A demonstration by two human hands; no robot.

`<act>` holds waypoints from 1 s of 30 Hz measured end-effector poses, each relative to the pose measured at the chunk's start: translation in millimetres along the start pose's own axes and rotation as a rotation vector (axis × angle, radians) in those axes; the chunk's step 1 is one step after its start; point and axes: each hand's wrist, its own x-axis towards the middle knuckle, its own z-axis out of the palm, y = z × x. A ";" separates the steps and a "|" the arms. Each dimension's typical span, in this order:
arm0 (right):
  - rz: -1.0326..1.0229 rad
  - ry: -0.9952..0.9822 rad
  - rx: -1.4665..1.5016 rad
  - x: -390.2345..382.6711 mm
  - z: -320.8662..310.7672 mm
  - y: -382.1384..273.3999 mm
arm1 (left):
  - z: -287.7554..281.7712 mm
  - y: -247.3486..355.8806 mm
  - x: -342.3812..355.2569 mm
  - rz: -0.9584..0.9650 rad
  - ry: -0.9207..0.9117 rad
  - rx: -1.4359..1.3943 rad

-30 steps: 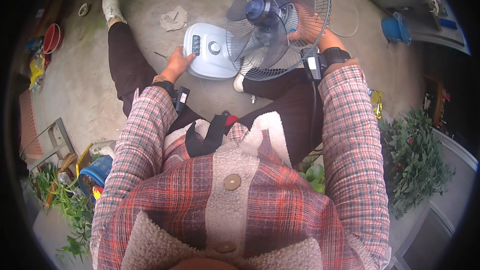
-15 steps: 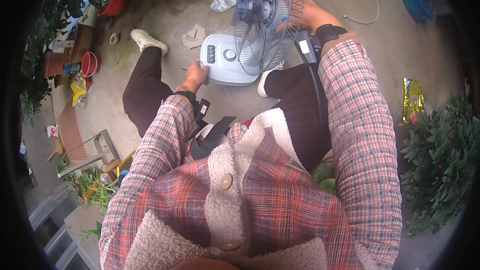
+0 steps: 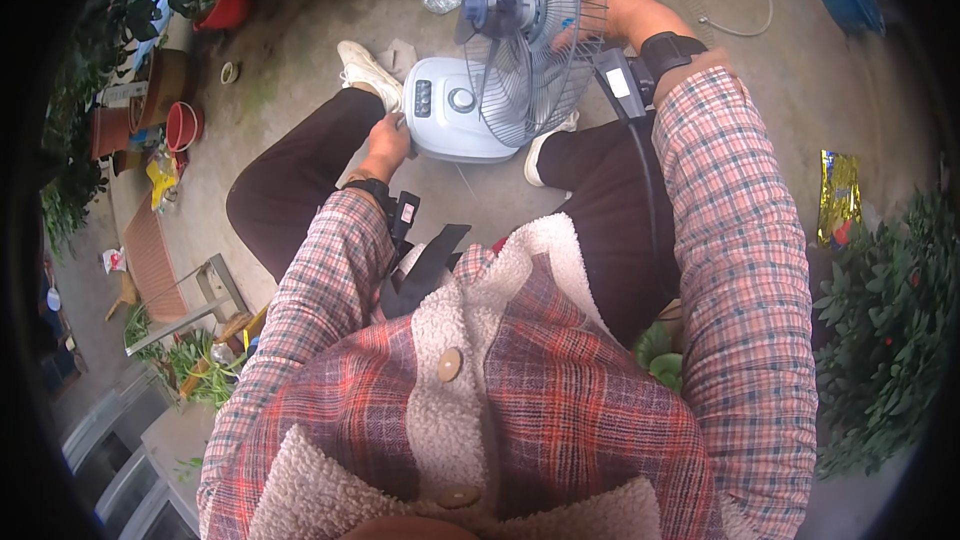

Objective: The person sits on the floor and repairs a white pedestal fan. They strip the wire ends, connect them to the power cord, and secure the connection with electrical tape. They then reassemble the fan base and test the fan by turning it on.

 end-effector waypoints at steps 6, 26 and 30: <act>-0.092 0.047 -0.024 4.8 14.9 7.8 | -4.7 10.9 0.2 -0.124 -0.176 0.057; -0.333 0.237 0.085 5.2 13.8 -9.4 | 19.1 -27.0 0.3 -0.022 -0.148 -0.060; -0.321 0.275 0.068 2.7 10.1 -25.1 | 23.1 -27.8 3.5 -0.041 -0.177 0.028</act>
